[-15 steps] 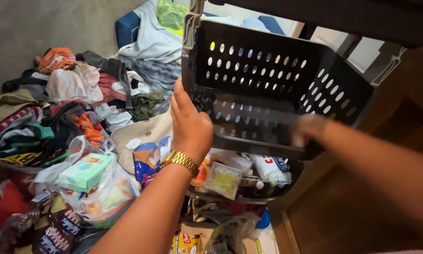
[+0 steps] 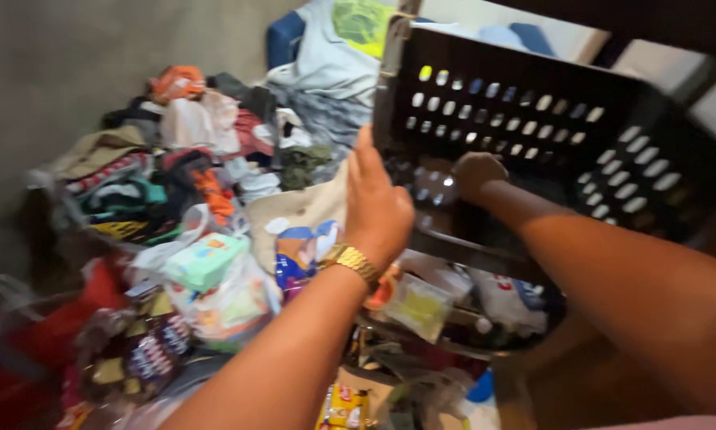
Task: The person sits on the floor and sorts various items from plastic bags and a black basket. They use scissors to cut open yellow Champion drink sachets and place them on the floor, then handle other packaged goods and containers, moving them between the basket and the floor.
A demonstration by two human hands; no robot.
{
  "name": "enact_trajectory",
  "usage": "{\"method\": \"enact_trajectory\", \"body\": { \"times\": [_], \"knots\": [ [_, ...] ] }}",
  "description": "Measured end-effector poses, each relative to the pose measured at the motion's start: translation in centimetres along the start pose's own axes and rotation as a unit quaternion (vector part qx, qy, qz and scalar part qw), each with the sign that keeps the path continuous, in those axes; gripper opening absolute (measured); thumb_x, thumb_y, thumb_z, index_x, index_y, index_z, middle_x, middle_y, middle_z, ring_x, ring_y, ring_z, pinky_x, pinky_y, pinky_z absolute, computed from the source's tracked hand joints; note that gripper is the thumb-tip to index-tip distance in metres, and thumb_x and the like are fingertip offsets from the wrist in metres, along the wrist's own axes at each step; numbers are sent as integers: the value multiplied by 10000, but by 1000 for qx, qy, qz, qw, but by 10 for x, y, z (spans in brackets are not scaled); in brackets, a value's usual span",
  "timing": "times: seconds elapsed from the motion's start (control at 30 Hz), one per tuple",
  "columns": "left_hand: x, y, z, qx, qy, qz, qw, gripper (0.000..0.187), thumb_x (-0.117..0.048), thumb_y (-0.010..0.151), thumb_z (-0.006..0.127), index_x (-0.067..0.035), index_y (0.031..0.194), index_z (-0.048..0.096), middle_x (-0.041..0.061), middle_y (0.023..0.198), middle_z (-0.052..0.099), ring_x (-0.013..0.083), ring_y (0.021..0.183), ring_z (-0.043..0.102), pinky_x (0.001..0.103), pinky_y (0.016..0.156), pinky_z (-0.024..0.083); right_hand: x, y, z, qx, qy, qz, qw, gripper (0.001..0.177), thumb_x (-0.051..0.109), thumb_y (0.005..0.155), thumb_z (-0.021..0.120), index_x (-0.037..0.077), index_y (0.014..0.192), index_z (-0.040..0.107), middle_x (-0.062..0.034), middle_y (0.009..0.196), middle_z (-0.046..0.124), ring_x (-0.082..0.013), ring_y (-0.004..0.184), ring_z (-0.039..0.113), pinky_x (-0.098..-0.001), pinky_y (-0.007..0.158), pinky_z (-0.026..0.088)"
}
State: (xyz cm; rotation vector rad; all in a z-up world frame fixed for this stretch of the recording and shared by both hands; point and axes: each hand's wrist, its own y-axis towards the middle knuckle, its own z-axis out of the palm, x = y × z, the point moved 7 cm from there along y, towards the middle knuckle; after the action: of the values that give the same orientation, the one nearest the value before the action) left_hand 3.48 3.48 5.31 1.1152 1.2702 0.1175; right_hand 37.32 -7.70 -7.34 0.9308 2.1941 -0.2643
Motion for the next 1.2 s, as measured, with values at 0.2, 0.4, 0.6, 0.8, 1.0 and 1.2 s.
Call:
{"method": "enact_trajectory", "body": {
  "times": [0.2,0.4,0.6,0.8,1.0,1.2],
  "knots": [
    [3,-2,-2,27,-12,-29,999,857,44,773,551,-19,1562,223,305,1349,456,507,1287,443,537,1116,352,55,-7,-123,-38,425,-28,904,179,209,802,675,129,921,782,-117,910,770,-211,790,744,-371,720,582],
    [8,-2,0,17,-13,2,1000,784,44,853,514,-7,1574,211,310,1362,457,501,1280,457,536,1119,360,22,-130,-154,57,435,-231,868,144,47,731,679,74,847,760,-128,770,746,-194,716,705,-353,663,567],
    [8,-5,2,19,-9,4,1000,734,47,902,476,12,1581,202,313,1398,454,495,1295,461,529,1135,370,-58,-206,-97,380,240,-94,888,213,46,721,654,78,890,779,-130,782,752,-218,707,706,-388,652,562],
    [8,-4,3,1,1,-8,1000,775,38,856,481,14,1576,195,335,1405,432,509,1292,450,533,1128,360,-25,-186,-125,342,292,-167,877,282,45,711,629,82,933,798,-132,794,758,-241,697,707,-423,640,557],
    [7,-4,0,-8,-9,-46,999,757,23,849,507,-25,1557,243,306,1371,463,502,1289,461,537,1109,367,60,-99,-197,123,472,-118,865,188,204,834,670,43,902,740,-157,789,747,-262,713,742,-424,641,567],
    [2,-3,0,-5,3,-51,999,790,12,807,515,-38,1548,247,295,1342,488,494,1263,474,530,1091,379,63,-93,-177,133,436,-217,863,169,163,815,635,22,816,727,-171,771,742,-284,728,720,-424,673,541]
  ]
}}
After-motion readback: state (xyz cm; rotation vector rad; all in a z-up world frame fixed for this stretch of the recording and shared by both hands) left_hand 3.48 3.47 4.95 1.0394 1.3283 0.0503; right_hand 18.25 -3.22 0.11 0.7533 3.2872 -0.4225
